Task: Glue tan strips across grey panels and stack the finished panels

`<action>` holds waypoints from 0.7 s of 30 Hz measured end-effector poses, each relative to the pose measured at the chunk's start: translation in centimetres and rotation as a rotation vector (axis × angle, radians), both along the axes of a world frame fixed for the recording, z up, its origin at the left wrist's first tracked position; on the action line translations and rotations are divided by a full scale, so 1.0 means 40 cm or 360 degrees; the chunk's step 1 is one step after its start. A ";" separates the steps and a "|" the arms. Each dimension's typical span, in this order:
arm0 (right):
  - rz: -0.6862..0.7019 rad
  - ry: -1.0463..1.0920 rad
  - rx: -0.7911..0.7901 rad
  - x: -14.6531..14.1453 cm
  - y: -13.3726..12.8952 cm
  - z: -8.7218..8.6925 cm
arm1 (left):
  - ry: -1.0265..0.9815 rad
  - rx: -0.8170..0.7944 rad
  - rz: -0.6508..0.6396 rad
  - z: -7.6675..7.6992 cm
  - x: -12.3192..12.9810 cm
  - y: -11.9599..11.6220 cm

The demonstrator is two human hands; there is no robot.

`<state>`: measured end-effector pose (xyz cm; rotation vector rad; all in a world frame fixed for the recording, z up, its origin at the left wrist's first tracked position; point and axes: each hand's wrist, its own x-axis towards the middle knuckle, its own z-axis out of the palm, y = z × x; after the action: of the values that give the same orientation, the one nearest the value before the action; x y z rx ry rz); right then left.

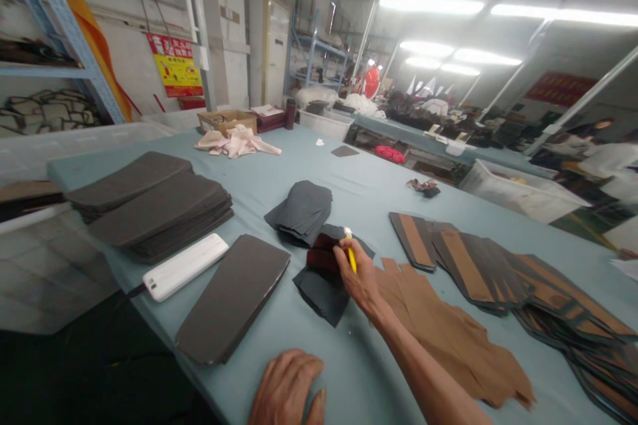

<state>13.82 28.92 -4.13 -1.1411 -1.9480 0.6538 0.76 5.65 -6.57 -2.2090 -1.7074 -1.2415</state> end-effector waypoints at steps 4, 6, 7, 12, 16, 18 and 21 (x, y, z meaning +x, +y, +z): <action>-0.0205 0.0274 -0.0050 0.032 0.004 0.030 | -0.0002 -0.0028 0.0012 0.012 0.002 -0.001; -0.0266 0.0374 -0.0035 0.052 0.001 0.056 | -0.0002 -0.0034 0.0020 0.018 0.004 -0.001; -0.0298 0.0420 -0.0018 0.063 -0.001 0.072 | -0.0002 -0.0032 0.0021 0.020 0.005 -0.002; -0.0540 0.0628 0.0173 0.145 -0.038 0.186 | -0.0016 -0.0061 0.0017 0.030 0.009 -0.005; -0.0771 0.0636 0.0291 0.242 -0.132 0.273 | -0.0066 -0.0082 0.0048 0.030 0.011 -0.005; -0.0926 0.0615 0.0321 0.289 -0.201 0.299 | -0.0082 -0.0085 0.0058 0.029 0.013 -0.004; -0.1136 0.0547 0.0304 0.342 -0.320 0.309 | -0.0097 -0.0107 0.0048 0.027 0.013 -0.002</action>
<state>27.50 16.12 8.24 -1.3796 -1.1674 0.2437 1.27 5.58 -5.51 -2.1947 -1.8239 -1.2754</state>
